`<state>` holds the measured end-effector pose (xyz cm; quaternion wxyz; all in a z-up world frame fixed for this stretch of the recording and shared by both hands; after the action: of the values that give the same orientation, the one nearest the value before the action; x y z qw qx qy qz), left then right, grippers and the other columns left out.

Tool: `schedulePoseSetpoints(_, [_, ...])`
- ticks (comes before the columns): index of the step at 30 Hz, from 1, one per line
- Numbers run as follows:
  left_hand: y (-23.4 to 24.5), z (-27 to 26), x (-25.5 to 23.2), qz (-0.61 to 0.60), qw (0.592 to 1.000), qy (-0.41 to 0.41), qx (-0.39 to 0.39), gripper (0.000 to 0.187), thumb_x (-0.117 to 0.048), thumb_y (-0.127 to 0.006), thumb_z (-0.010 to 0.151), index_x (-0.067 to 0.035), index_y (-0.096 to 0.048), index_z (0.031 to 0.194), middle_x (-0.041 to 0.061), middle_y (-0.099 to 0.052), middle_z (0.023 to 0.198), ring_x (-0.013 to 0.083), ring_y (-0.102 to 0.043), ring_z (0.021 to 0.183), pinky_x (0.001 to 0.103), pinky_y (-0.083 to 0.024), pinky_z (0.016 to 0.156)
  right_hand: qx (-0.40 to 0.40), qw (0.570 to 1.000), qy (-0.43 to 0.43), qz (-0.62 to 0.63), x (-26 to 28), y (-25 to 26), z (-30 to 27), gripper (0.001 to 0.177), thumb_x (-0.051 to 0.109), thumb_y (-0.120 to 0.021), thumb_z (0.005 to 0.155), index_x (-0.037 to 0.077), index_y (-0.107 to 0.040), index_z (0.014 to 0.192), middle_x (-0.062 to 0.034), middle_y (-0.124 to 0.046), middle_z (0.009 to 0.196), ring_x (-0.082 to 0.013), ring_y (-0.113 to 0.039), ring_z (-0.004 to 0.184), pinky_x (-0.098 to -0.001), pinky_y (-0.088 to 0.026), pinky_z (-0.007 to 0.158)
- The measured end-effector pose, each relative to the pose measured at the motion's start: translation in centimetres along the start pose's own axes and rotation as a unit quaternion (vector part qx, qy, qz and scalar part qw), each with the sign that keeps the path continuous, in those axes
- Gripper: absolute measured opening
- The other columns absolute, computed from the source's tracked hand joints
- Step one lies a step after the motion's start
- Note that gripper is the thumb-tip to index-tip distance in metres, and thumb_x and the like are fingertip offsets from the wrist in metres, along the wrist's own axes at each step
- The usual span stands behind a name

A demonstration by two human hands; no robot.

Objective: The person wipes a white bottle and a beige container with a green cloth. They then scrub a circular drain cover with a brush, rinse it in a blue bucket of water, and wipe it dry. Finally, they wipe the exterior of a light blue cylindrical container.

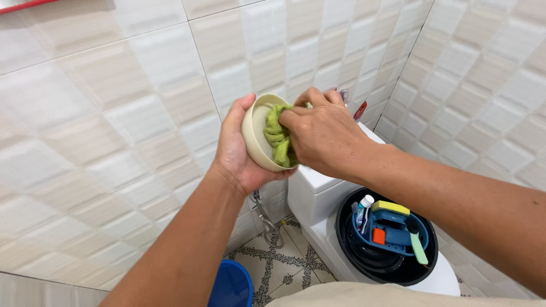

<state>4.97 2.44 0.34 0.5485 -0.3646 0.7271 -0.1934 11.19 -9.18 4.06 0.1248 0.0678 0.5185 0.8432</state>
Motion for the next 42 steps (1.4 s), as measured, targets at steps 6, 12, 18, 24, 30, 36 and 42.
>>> schedulePoseSetpoints(6, [0.0, 0.7, -1.5, 0.055, 0.993, -0.102, 0.026, 0.056, -0.061, -0.052, 0.085, -0.012, -0.066, 0.109, 0.016, -0.068, 0.108, 0.0343, -0.065, 0.101, 0.057, -0.054, 0.086, 0.219, 0.876, -0.306, 0.301, 0.8, 0.6, 0.9, 0.043, 0.038, -0.051, 0.106, 0.003, -0.077, 0.104, -0.019, -0.075, 0.093, -0.031, -0.074, 0.091, -0.0414, -0.057, 0.091])
schedulePoseSetpoints(12, [0.5, 0.4, -1.0, -0.034, 0.98, -0.153, 0.119, 0.063, -0.063, -0.052, 0.09, -0.01, -0.067, 0.119, 0.015, -0.069, 0.115, 0.0318, -0.063, 0.111, 0.049, -0.054, 0.095, 0.099, 0.635, -0.273, 0.715, -0.7, 2.7, 1.3, 0.047, 0.039, -0.068, 0.087, 0.001, -0.071, 0.115, -0.0119, -0.077, 0.106, -0.0218, -0.076, 0.096, -0.0431, -0.062, 0.088])
schedulePoseSetpoints(18, [0.1, -1.5, -2.1, -0.156, 0.949, -0.108, 0.252, 0.068, -0.069, -0.051, 0.089, -0.016, -0.061, 0.131, 0.013, -0.065, 0.13, 0.0357, -0.06, 0.119, 0.057, -0.049, 0.095, -0.093, 0.615, -0.186, 0.761, -7.3, 8.0, -0.3, 0.024, 0.028, -0.071, 0.106, 0.005, -0.066, 0.107, -0.011, -0.073, 0.106, -0.0207, -0.07, 0.091, -0.037, -0.056, 0.081])
schedulePoseSetpoints(24, [-0.9, -1.3, -0.9, -0.192, 0.951, -0.101, 0.219, 0.069, -0.07, -0.051, 0.09, -0.018, -0.059, 0.135, 0.013, -0.061, 0.136, 0.0358, -0.055, 0.127, 0.06, -0.044, 0.107, -0.128, 0.772, -0.308, 0.541, -4.0, 6.6, 1.4, 0.018, 0.022, -0.078, 0.083, 0.009, -0.073, 0.094, -0.0051, -0.076, 0.091, -0.0187, -0.077, 0.081, -0.0409, -0.067, 0.071])
schedulePoseSetpoints(30, [-2.2, -1.8, 0.3, -0.136, 0.975, -0.059, 0.165, 0.075, -0.073, -0.045, 0.092, -0.017, -0.057, 0.14, 0.017, -0.053, 0.148, 0.0381, -0.047, 0.141, 0.067, -0.037, 0.116, -0.147, 0.967, -0.014, 0.206, 2.8, 4.1, 1.7, 0.018, 0.012, -0.08, 0.081, 0.007, -0.082, 0.098, -0.0122, -0.076, 0.092, -0.0264, -0.074, 0.08, -0.0388, -0.058, 0.071])
schedulePoseSetpoints(36, [-3.4, -2.9, -0.1, -0.062, 0.986, -0.082, 0.133, 0.077, -0.071, -0.04, 0.084, -0.019, -0.056, 0.139, 0.018, -0.052, 0.147, 0.0417, -0.049, 0.136, 0.077, -0.03, 0.108, -0.129, 0.961, -0.216, 0.114, 0.0, 4.5, 2.8, 0.02, 0.024, -0.079, 0.09, 0.004, -0.077, 0.095, -0.0162, -0.073, 0.077, -0.0269, -0.073, 0.067, -0.0401, -0.059, 0.062])
schedulePoseSetpoints(42, [-3.1, -3.1, -0.7, -0.089, 0.982, -0.087, 0.141, 0.078, -0.071, -0.042, 0.087, -0.015, -0.057, 0.138, 0.019, -0.054, 0.146, 0.0407, -0.048, 0.138, 0.074, -0.032, 0.113, -0.158, 0.951, -0.143, 0.224, 1.7, 4.7, 0.6, 0.029, 0.023, -0.08, 0.083, 0.004, -0.076, 0.105, -0.0166, -0.075, 0.085, -0.0282, -0.075, 0.076, -0.0404, -0.059, 0.071])
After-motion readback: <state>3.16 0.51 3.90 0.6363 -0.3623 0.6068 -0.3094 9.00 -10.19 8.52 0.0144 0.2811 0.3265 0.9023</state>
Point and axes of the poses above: each hand's wrist, its own z-axis towards the middle knuckle, its own y-axis out of the back of the hand, x = y × z, the point moved 3 cm from there along z, towards the middle knuckle
